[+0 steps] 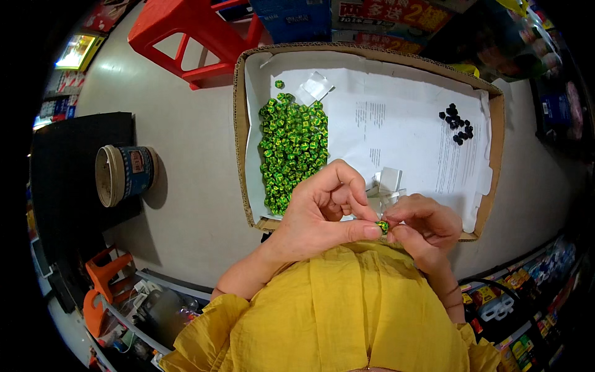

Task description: The person assembles small green and black items by hand inside a cardboard box. They pick up a small green piece, place a black bead onto it, wrap the combined item in a small square of white paper, and place the finished piece back into the box.

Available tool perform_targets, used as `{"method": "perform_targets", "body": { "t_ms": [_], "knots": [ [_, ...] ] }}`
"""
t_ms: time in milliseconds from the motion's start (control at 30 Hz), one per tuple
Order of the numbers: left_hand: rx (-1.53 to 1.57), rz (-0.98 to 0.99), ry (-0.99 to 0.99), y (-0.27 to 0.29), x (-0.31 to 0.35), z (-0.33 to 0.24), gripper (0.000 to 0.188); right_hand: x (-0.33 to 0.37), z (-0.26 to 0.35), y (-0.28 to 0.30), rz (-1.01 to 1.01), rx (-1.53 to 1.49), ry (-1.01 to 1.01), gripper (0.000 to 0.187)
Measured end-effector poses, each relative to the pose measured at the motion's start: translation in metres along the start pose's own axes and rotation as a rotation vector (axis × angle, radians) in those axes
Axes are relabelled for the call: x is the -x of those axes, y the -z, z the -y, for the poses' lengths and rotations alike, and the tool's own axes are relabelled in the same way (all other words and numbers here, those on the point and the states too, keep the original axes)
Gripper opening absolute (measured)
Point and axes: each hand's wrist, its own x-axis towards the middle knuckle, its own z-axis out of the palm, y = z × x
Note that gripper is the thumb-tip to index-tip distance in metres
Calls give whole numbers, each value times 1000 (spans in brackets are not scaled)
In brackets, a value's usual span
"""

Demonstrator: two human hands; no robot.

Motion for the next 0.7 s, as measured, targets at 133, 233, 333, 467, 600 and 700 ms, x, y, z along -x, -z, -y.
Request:
{"method": "perform_targets", "body": {
  "t_ms": [133,233,333,467,600,700],
  "knots": [
    [-120,32,-172,1,0,3,32,-2,8,1,68,470,209,18],
    [-237,19,-220,-2,3,-1,30,-5,12,-3,75,633,302,18],
    [-350,11,-241,-2,5,-5,29,-3,20,-5,77,663,247,15],
    [-374,35,-246,-2,5,-5,30,0,17,1,73,467,9,11],
    [-275,48,-169,-1,4,-3,31,1,17,-1,9,178,-139,9],
    [-168,70,-158,1,3,-1,33,1,19,0,9,83,-321,6]
  ]
}}
